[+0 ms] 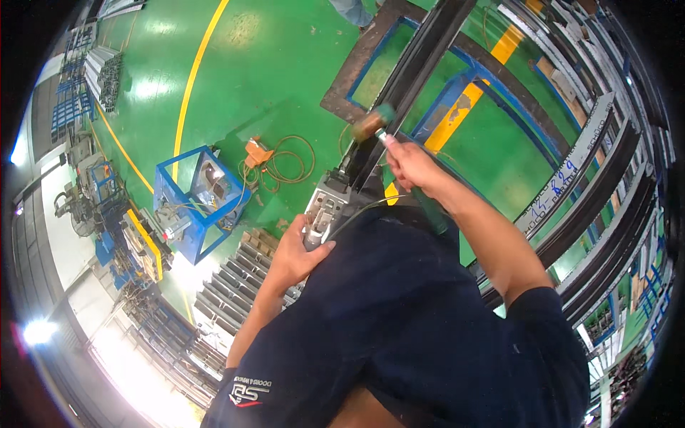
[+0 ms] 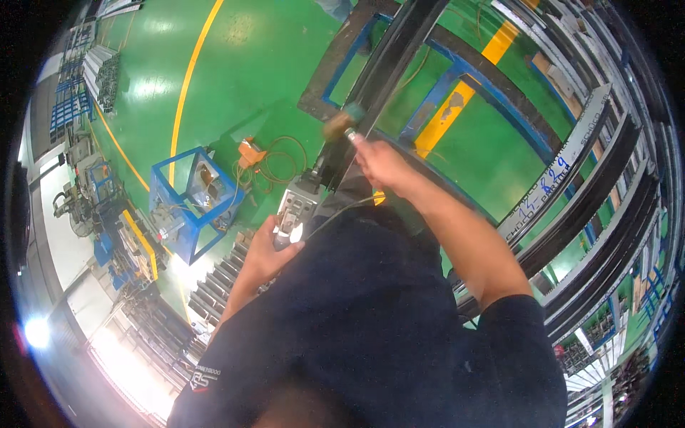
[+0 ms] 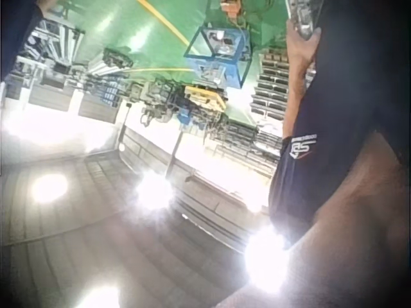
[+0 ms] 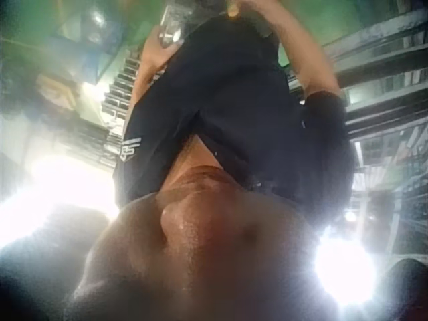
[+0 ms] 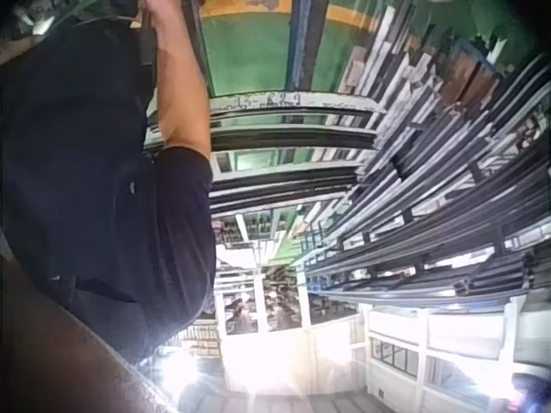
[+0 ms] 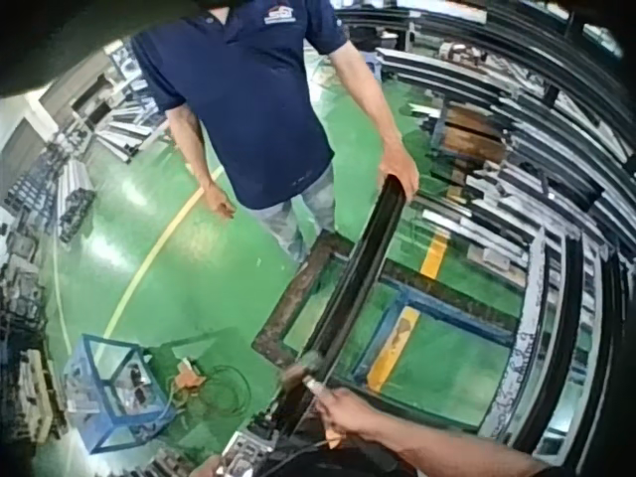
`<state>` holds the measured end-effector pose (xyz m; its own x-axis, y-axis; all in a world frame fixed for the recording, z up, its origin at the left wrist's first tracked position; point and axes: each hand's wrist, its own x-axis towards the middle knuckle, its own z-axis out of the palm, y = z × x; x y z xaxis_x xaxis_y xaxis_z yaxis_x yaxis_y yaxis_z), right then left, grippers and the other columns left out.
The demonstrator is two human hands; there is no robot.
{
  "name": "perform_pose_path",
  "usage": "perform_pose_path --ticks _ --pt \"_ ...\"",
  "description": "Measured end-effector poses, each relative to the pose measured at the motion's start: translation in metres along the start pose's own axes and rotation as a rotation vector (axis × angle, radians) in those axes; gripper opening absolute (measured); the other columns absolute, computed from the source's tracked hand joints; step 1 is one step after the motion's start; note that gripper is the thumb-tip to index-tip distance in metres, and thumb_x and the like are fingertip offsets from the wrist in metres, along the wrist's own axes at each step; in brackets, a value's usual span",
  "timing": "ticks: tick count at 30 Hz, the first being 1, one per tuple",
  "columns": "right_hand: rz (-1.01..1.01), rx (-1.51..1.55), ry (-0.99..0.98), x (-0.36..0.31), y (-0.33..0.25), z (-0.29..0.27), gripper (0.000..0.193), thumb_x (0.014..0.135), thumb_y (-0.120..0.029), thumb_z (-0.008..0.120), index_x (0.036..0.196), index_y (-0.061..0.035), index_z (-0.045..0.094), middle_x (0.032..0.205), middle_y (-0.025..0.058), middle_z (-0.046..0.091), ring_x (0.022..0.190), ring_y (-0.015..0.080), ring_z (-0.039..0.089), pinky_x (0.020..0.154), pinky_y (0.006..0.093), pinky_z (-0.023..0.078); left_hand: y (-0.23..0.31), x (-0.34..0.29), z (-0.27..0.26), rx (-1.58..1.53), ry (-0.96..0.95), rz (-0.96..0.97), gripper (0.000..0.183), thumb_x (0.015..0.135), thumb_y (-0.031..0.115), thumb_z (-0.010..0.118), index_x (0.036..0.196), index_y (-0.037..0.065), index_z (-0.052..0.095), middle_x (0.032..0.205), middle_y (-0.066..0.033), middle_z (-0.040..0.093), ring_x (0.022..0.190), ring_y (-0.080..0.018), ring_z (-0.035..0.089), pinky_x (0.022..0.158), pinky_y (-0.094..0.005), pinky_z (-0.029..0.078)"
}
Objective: The person uses a pneumatic crimping tool and a hammer to assemble long metal window frame profiles. They position the profiles on a jig, apply the crimping tool to secure joints, and tap the tool with a hammer to ensure proper engagement. A coworker assists by holding and aligning the profiles during the process.
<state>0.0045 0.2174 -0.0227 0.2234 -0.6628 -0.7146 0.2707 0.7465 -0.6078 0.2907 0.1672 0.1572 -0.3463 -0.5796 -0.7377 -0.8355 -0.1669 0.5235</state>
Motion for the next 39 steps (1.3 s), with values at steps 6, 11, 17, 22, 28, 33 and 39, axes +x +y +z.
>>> perform_pose_path --ticks 6,11,17,22,28,33,39 --pt "-0.052 -0.177 -0.021 -0.001 0.004 -0.001 0.073 0.112 -0.066 0.036 0.066 -0.0096 0.047 0.053 0.0025 0.044 0.044 0.0198 0.048 0.046 0.039 0.041 -0.001 -0.002 -0.001 0.128 0.018 -0.037 0.068 0.084 0.034 0.084 0.132 -0.006 0.058 0.123 -0.0292 0.071 0.117 -0.0383 0.069 0.103 -0.0427 0.05" --pt "0.005 -0.24 -0.071 -0.004 0.011 0.018 0.07 0.112 -0.065 0.037 0.066 -0.0121 0.042 0.054 0.0012 0.041 0.041 0.0173 0.044 0.043 0.0369 0.039 -0.02 0.002 0.001 0.179 0.02 -0.061 0.064 0.084 0.034 0.085 0.128 -0.004 0.059 0.121 -0.0284 0.071 0.117 -0.0381 0.069 0.101 -0.0437 0.051" --pt "-0.003 -0.097 -0.008 0.004 0.009 0.011 0.08 0.112 -0.065 0.035 0.067 -0.003 0.055 0.057 0.0082 0.052 0.045 0.0236 0.05 0.054 0.0444 0.046 -0.021 -0.005 0.006 0.124 0.03 0.003 0.058 0.084 0.027 0.086 0.125 -0.004 0.059 0.118 -0.0263 0.071 0.114 -0.0375 0.07 0.099 -0.0437 0.052" --pt "-0.042 -0.285 0.045 -0.022 0.004 -0.006 0.074 0.112 -0.062 0.038 0.074 -0.0033 0.06 0.061 0.0104 0.058 0.054 0.0273 0.058 0.063 0.0437 0.05 -0.028 -0.002 0.005 0.21 0.083 0.141 0.054 0.086 0.019 0.085 0.126 -0.004 0.059 0.116 -0.0242 0.072 0.11 -0.0371 0.07 0.098 -0.0424 0.052" --pt "-0.315 0.074 0.886 -0.096 0.039 -0.041 0.039 0.112 -0.04 0.054 0.112 -0.0017 0.057 0.084 0.0188 0.067 0.07 0.034 0.064 0.07 0.0482 0.051 -0.021 -0.007 -0.001 0.015 0.022 0.082 0.047 0.087 0.012 0.083 0.125 -0.004 0.06 0.103 -0.0159 0.074 0.09 -0.0236 0.071 0.081 -0.0374 0.057" --pt "-0.274 -0.072 1.576 -0.095 0.089 -0.119 0.037 0.109 -0.038 0.06 0.109 -0.0012 0.056 0.087 0.0273 0.067 0.082 0.0537 0.064 0.075 0.0586 0.051 -0.004 -0.009 -0.004 -0.128 -0.068 0.054 0.039 0.092 0.007 0.077 0.126 -0.001 0.06 0.095 -0.0094 0.072 0.073 -0.0112 0.065 0.061 -0.0275 0.051" --pt "-0.163 -0.393 1.689 -0.112 0.125 -0.186 0.036 0.107 -0.037 0.06 0.118 -0.0021 0.059 0.093 0.0292 0.073 0.091 0.0518 0.071 0.082 0.0613 0.056 -0.034 0.015 -0.01 -0.204 -0.166 0.056 0.031 0.095 0.003 0.072 0.12 0.001 0.055 0.076 -0.0026 0.061 0.054 -0.0108 0.054 0.049 -0.0286 0.044"
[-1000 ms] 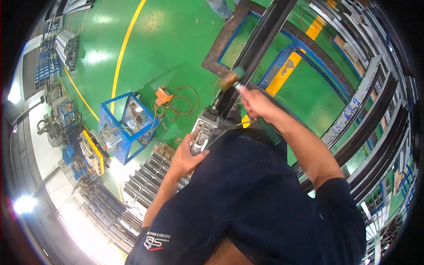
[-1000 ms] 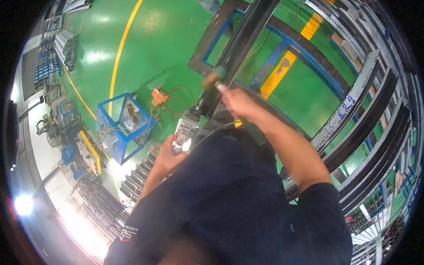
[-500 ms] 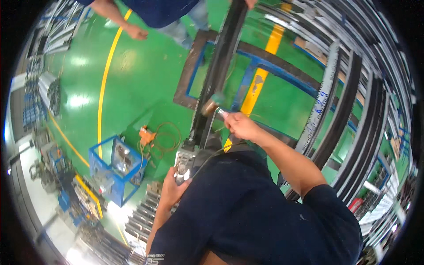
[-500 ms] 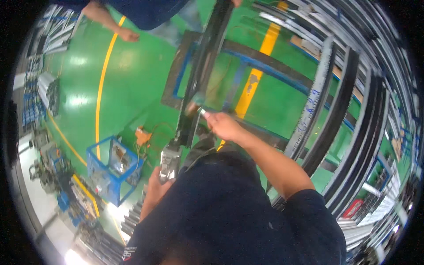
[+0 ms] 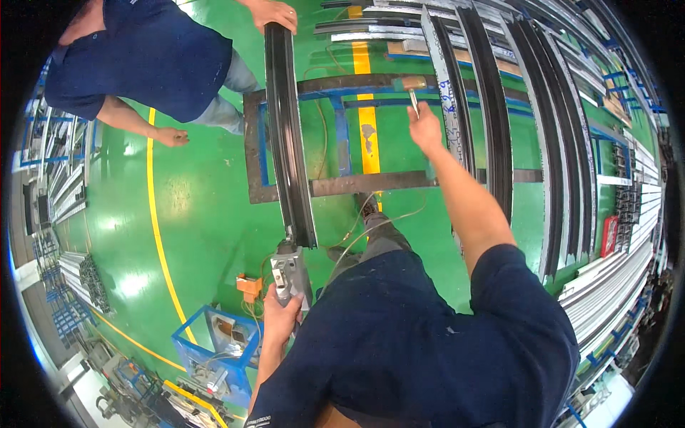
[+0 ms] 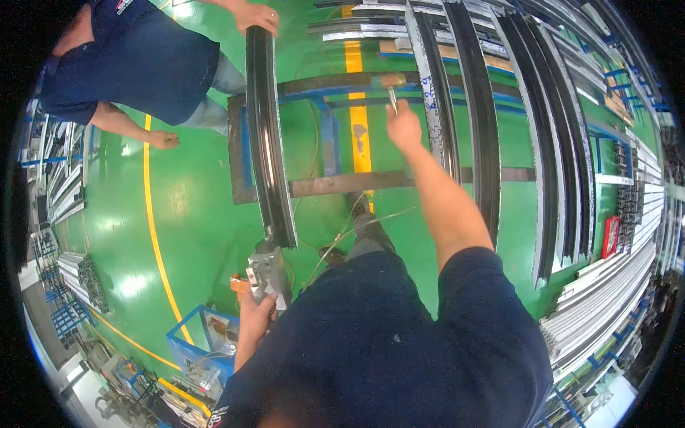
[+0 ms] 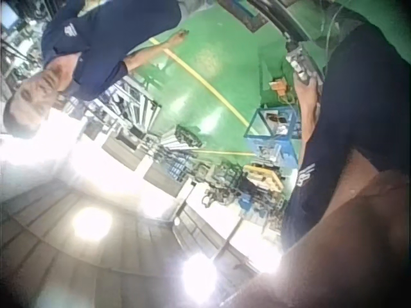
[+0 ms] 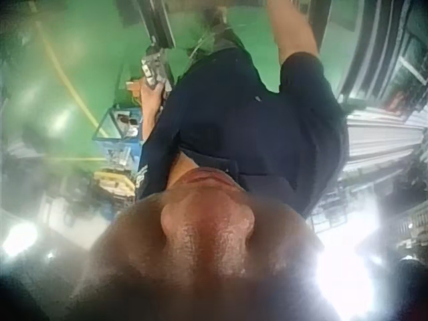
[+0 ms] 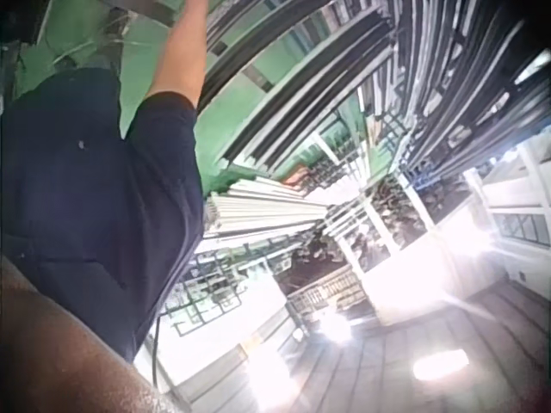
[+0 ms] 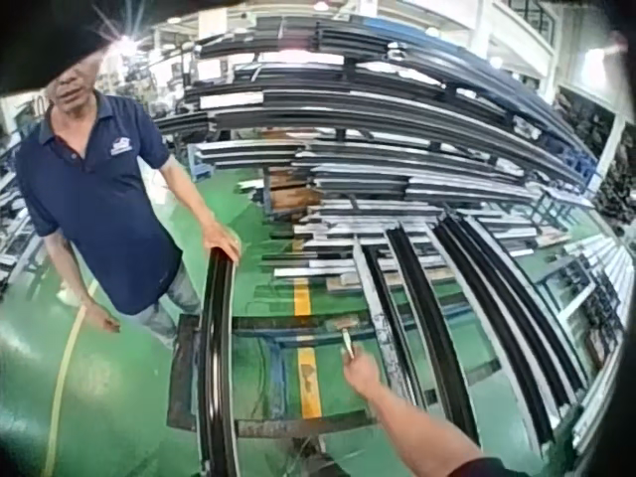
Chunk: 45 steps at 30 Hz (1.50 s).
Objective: The person uses a pneumatic crimping tool and a hammer to assemble long metal window frame profiles. They position the profiles on a jig, apply the crimping tool to secure joints, and tap the tool with a hammer to ensure proper engagement. A coworker assists by holding and aligning the profiles during the process.
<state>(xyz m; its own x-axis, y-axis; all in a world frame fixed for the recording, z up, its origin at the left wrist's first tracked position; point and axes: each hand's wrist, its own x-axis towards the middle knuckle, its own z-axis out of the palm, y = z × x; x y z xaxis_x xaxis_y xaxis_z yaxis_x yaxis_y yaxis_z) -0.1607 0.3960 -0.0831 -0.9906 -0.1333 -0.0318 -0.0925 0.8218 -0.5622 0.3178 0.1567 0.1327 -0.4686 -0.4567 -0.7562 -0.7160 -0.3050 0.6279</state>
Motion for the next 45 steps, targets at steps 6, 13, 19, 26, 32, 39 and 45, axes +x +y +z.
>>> perform_pose_path --ticks 6,13,19,26,32,39,45 --pt "-0.214 -0.259 -0.237 0.051 -0.019 -0.05 0.037 0.105 -0.037 0.062 0.117 -0.0025 0.062 0.104 0.0275 0.075 0.1 0.0484 0.072 0.088 0.0597 0.056 -0.015 0.001 -0.008 -0.022 0.006 0.016 0.031 0.094 0.003 0.073 0.12 0.001 0.055 0.078 -0.0028 0.061 0.054 -0.0108 0.054 0.049 -0.0283 0.045" --pt "-0.124 0.052 0.081 0.048 0.007 -0.08 0.036 0.106 -0.039 0.061 0.113 -0.0045 0.066 0.102 0.0274 0.075 0.1 0.0512 0.071 0.089 0.0602 0.054 -0.005 -0.004 -0.006 -0.049 0.013 0.0 0.037 0.095 0.002 0.072 0.128 0.0 0.056 0.079 -0.0028 0.061 0.054 -0.0116 0.054 0.049 -0.0289 0.045" --pt "0.249 -0.074 0.286 0.022 0.117 -0.145 0.037 0.105 -0.04 0.062 0.113 -0.0043 0.068 0.103 0.0293 0.075 0.101 0.0524 0.071 0.088 0.0604 0.055 0.003 -0.009 -0.006 -0.055 0.008 -0.023 0.047 0.095 0.002 0.071 0.137 0.002 0.049 0.079 -0.0031 0.058 0.058 -0.0126 0.054 0.051 -0.0308 0.047" --pt "0.213 -0.167 0.208 0.013 0.166 -0.131 0.039 0.106 -0.037 0.06 0.123 -0.0022 0.06 0.105 0.0297 0.076 0.099 0.0524 0.072 0.089 0.0616 0.056 0.007 -0.005 -0.009 0.004 -0.005 -0.057 0.041 0.096 0.003 0.07 0.133 0.004 0.052 0.076 -0.0028 0.056 0.055 -0.0133 0.052 0.05 -0.031 0.046" --pt "0.24 -0.306 0.239 0.006 0.147 -0.129 0.031 0.107 -0.035 0.058 0.116 -0.0058 0.056 0.112 0.0261 0.073 0.1 0.0491 0.072 0.086 0.0604 0.057 0.018 -0.012 -0.003 0.012 0.003 -0.038 0.037 0.095 0.003 0.07 0.128 0.001 0.053 0.076 -0.0037 0.057 0.056 -0.0141 0.053 0.05 -0.031 0.046" --pt "-0.056 -0.736 0.349 0.0 0.198 -0.144 0.035 0.102 -0.025 0.063 0.124 0.0024 0.056 0.127 0.0223 0.061 0.121 0.042 0.061 0.101 0.0516 0.053 0.012 -0.003 -0.005 -0.03 -0.078 -0.068 0.044 0.095 0.002 0.071 0.134 0.0 0.052 0.082 -0.004 0.06 0.058 -0.0128 0.053 0.052 -0.0307 0.047" --pt "-0.387 -0.177 0.498 -0.07 0.02 -0.143 0.041 0.094 -0.014 0.077 0.126 0.0013 0.057 0.123 0.0238 0.063 0.115 0.044 0.061 0.098 0.0514 0.051 0.004 -0.009 -0.02 -0.087 -0.164 0.014 0.052 0.099 0.013 0.071 0.141 -0.003 0.044 0.085 -0.0045 0.061 0.067 -0.0145 0.059 0.06 -0.031 0.05"
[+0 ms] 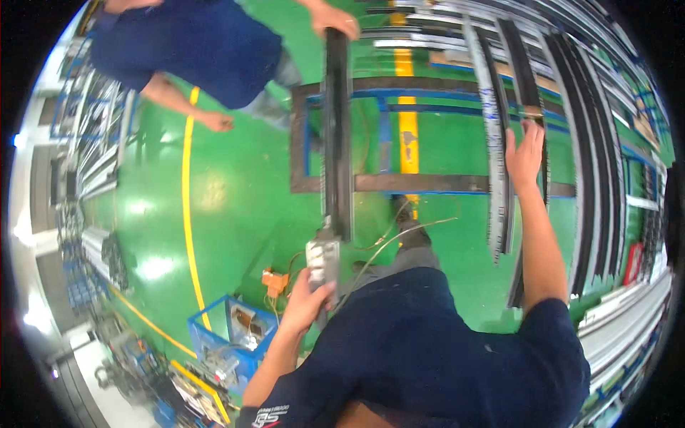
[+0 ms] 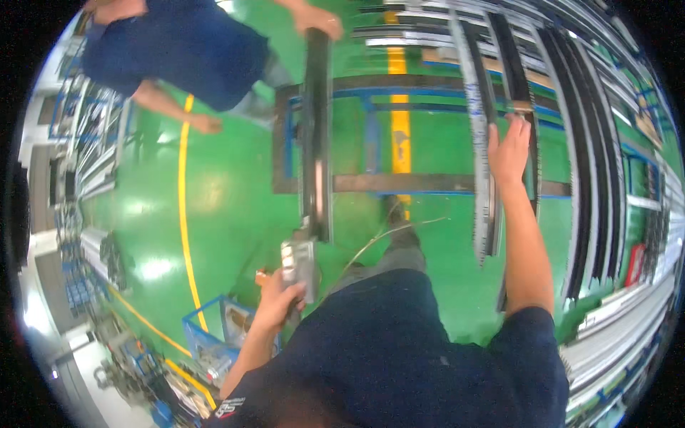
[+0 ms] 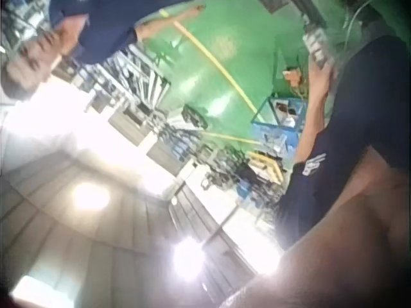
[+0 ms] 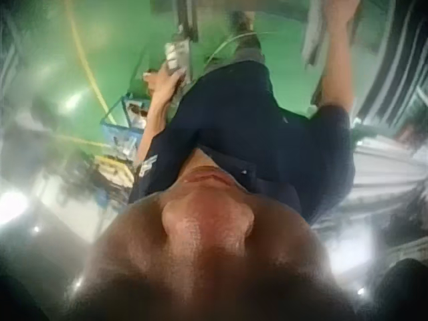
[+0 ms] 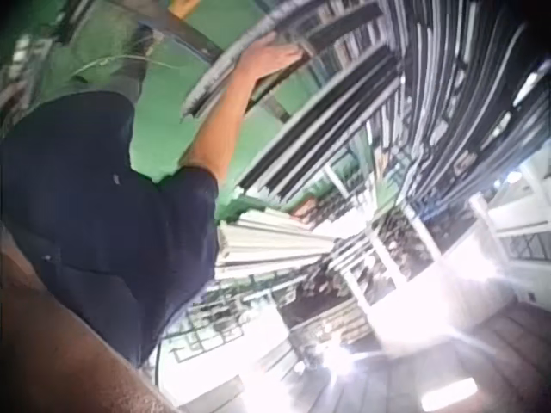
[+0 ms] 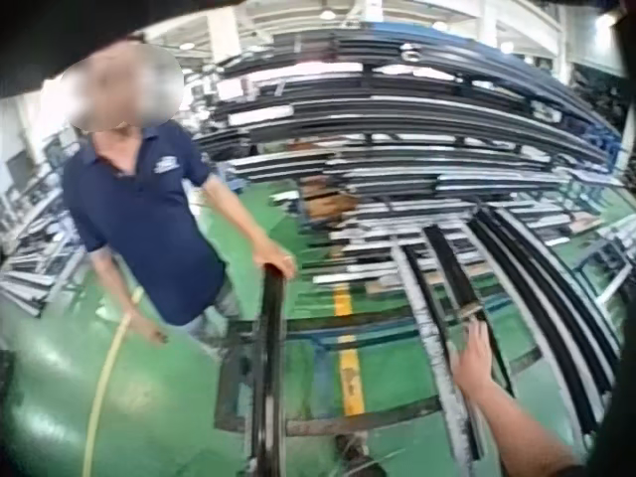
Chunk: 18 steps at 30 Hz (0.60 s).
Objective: The person uses a pneumatic crimping tool and a hammer to assemble long metal window frame profiles. They position the profiles on a jig, apply the crimping tool to secure joints, and tap the tool with a hammer to ensure proper engagement. A coworker assists by holding and aligning the profiles during the process.
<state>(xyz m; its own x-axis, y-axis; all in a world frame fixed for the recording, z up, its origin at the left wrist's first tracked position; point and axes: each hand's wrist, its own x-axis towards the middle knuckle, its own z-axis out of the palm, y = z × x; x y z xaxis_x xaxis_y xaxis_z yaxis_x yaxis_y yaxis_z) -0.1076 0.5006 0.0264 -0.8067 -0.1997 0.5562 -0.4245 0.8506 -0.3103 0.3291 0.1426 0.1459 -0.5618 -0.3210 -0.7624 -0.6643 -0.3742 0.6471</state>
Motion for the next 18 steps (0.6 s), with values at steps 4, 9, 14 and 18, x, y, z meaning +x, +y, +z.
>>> perform_pose_path --ticks 4,9,14,18 --pt "0.242 0.758 -1.01 -0.13 -0.208 -0.079 0.03 0.108 -0.033 0.066 0.109 -0.0028 0.067 0.095 0.0094 0.071 0.088 0.0209 0.07 0.081 0.0398 0.057 0.0 0.0 -0.002 -0.132 -0.181 -0.013 0.051 0.106 0.034 0.063 0.141 0.0 0.048 0.097 -0.0079 0.063 0.085 -0.019 0.063 0.076 -0.0361 0.055" --pt "0.669 1.243 -1.201 -0.256 -0.332 -0.123 0.054 0.111 -0.035 0.063 0.149 -0.0014 0.044 0.13 0.0125 0.062 0.119 0.0208 0.064 0.094 0.0385 0.058 0.006 0.001 0.009 -0.393 -0.437 -0.106 0.047 0.113 0.047 0.045 0.134 0.007 0.058 0.112 -0.0081 0.07 0.107 -0.021 0.066 0.099 -0.0414 0.051" --pt "1.125 1.37 -1.069 -0.225 -0.367 -0.133 0.06 0.108 -0.03 0.068 0.151 -0.0006 0.039 0.118 0.0142 0.065 0.087 0.0203 0.07 0.068 0.0359 0.061 0.004 0.018 -0.018 -0.226 -0.638 -0.121 0.04 0.114 0.041 0.051 0.136 0.008 0.062 0.116 -0.0074 0.071 0.116 -0.0188 0.064 0.107 -0.044 0.05" --pt "0.999 1.156 -1.027 -0.217 -0.376 -0.129 0.045 0.11 -0.03 0.064 0.137 0.0002 0.044 0.091 0.0107 0.068 0.061 0.0168 0.066 0.054 0.0328 0.055 0.082 0.036 -0.058 0.669 -0.799 -0.1 0.053 0.112 0.034 0.058 0.155 0.004 0.051 0.128 -0.0121 0.069 0.125 -0.0268 0.065 0.105 -0.0469 0.054"
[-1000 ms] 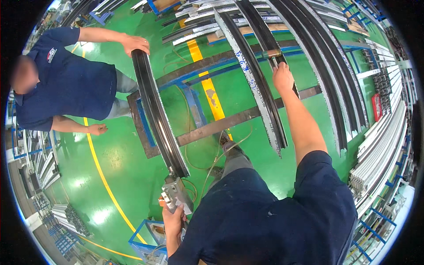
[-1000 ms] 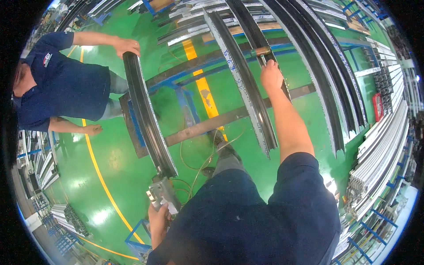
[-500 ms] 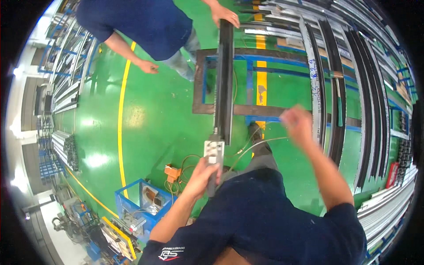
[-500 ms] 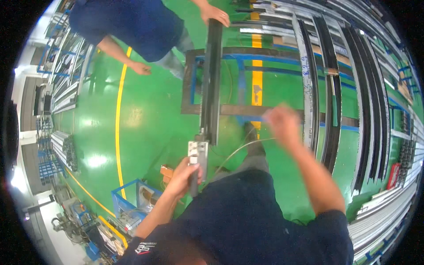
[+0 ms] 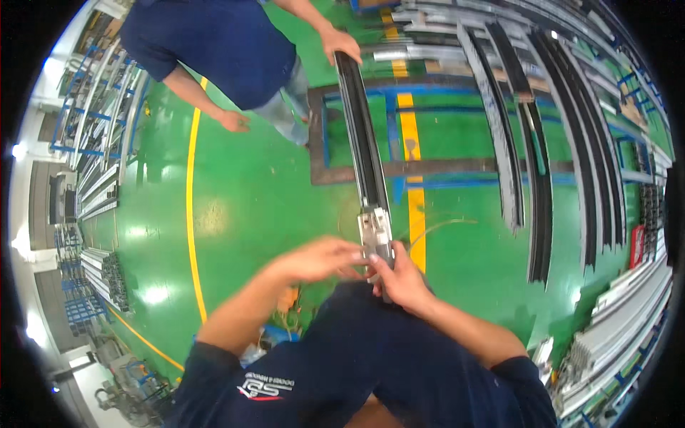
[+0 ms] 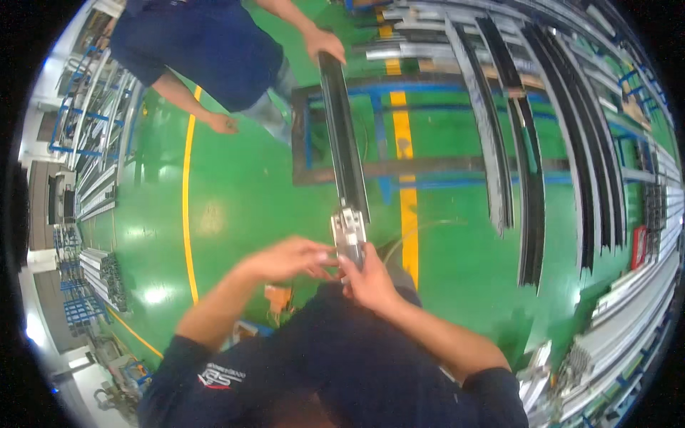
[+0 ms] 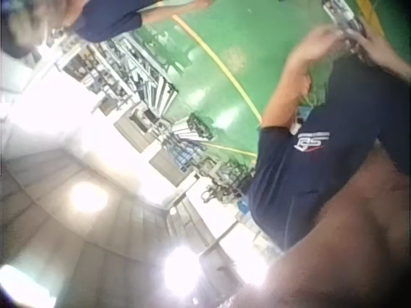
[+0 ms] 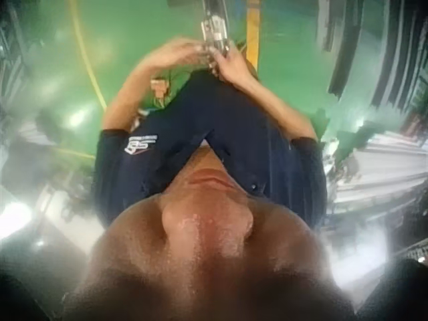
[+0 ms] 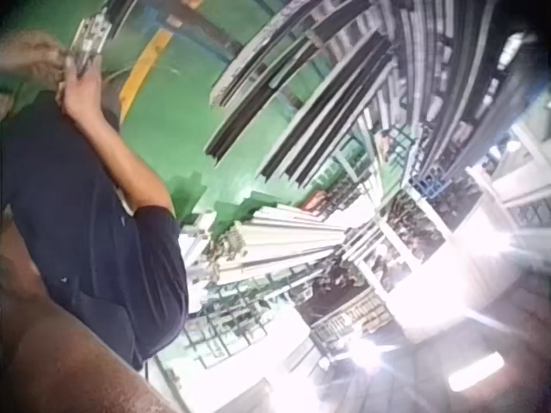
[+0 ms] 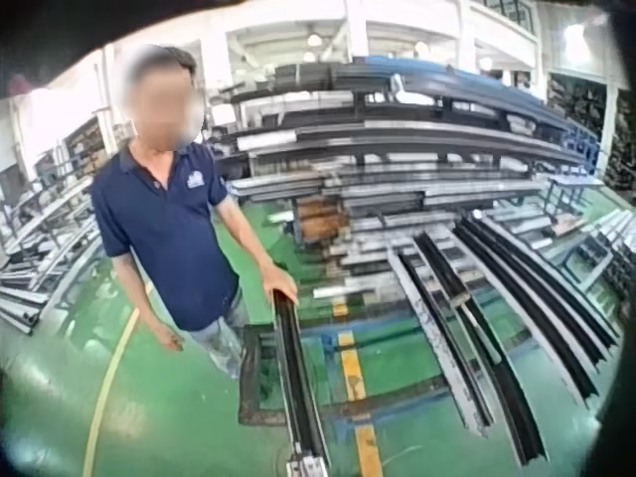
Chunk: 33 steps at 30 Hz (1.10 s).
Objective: The person uses a pneumatic crimping tool and a hammer to assemble long metal window frame profiles. They position the profiles on a jig, apply the crimping tool to secure joints, and tap the tool with a hammer to ensure proper engagement. A coworker assists by holding and aligning the profiles during the process.
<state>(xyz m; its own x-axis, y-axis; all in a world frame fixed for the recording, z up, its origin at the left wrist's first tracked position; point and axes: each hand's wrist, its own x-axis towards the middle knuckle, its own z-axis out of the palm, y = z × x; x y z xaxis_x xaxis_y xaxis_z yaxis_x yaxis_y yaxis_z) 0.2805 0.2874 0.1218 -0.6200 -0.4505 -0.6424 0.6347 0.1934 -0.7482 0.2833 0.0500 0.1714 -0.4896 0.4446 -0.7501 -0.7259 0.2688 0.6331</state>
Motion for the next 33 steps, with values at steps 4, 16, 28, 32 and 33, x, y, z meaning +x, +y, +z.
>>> perform_pose_path --ticks 4,16,28,32,33 --pt "0.076 0.003 0.034 0.002 -0.003 0.005 0.034 0.11 -0.029 0.062 0.121 0.0022 0.056 0.078 0.0071 0.064 0.06 0.0149 0.064 0.057 0.0325 0.055 0.015 0.017 -0.1 1.256 0.437 0.206 0.094 0.082 0.03 0.089 0.16 0.004 0.042 0.149 -0.023 0.058 0.14 -0.0417 0.055 0.114 -0.053 0.049" --pt "0.236 -0.445 0.494 0.01 -0.026 0.044 0.046 0.096 -0.041 0.077 0.11 0.0028 0.072 0.091 0.0307 0.073 0.09 0.0514 0.071 0.081 0.0538 0.057 0.141 0.283 -0.299 1.817 -0.323 0.948 0.098 0.063 0.049 0.095 0.14 0.002 0.059 0.129 -0.0146 0.064 0.133 -0.0358 0.057 0.128 -0.0538 0.03" --pt "0.313 -0.428 0.452 0.017 -0.058 0.041 0.04 0.095 -0.035 0.076 0.116 -0.0013 0.072 0.085 0.0282 0.073 0.086 0.0487 0.072 0.079 0.0552 0.057 0.148 0.289 -0.307 1.824 -0.295 0.935 0.098 0.058 0.051 0.097 0.135 0.004 0.06 0.131 -0.0128 0.064 0.126 -0.0335 0.058 0.117 -0.0477 0.04" --pt "0.262 -0.353 0.426 0.012 -0.036 0.03 0.039 0.092 -0.032 0.078 0.115 -0.0022 0.069 0.085 0.028 0.072 0.086 0.0503 0.071 0.08 0.0558 0.057 0.151 0.288 -0.303 1.817 -0.326 0.865 0.096 0.055 0.044 0.099 0.134 0.005 0.06 0.131 -0.0119 0.064 0.127 -0.0333 0.057 0.116 -0.0486 0.04" --pt "0.235 -0.391 0.424 0.009 -0.034 0.035 0.038 0.092 -0.031 0.079 0.115 -0.0026 0.068 0.085 0.0276 0.073 0.085 0.05 0.071 0.079 0.0558 0.057 0.152 0.288 -0.3 1.82 -0.309 0.862 0.095 0.055 0.043 0.099 0.134 0.005 0.06 0.131 -0.0117 0.064 0.127 -0.0334 0.057 0.116 -0.0488 0.04"
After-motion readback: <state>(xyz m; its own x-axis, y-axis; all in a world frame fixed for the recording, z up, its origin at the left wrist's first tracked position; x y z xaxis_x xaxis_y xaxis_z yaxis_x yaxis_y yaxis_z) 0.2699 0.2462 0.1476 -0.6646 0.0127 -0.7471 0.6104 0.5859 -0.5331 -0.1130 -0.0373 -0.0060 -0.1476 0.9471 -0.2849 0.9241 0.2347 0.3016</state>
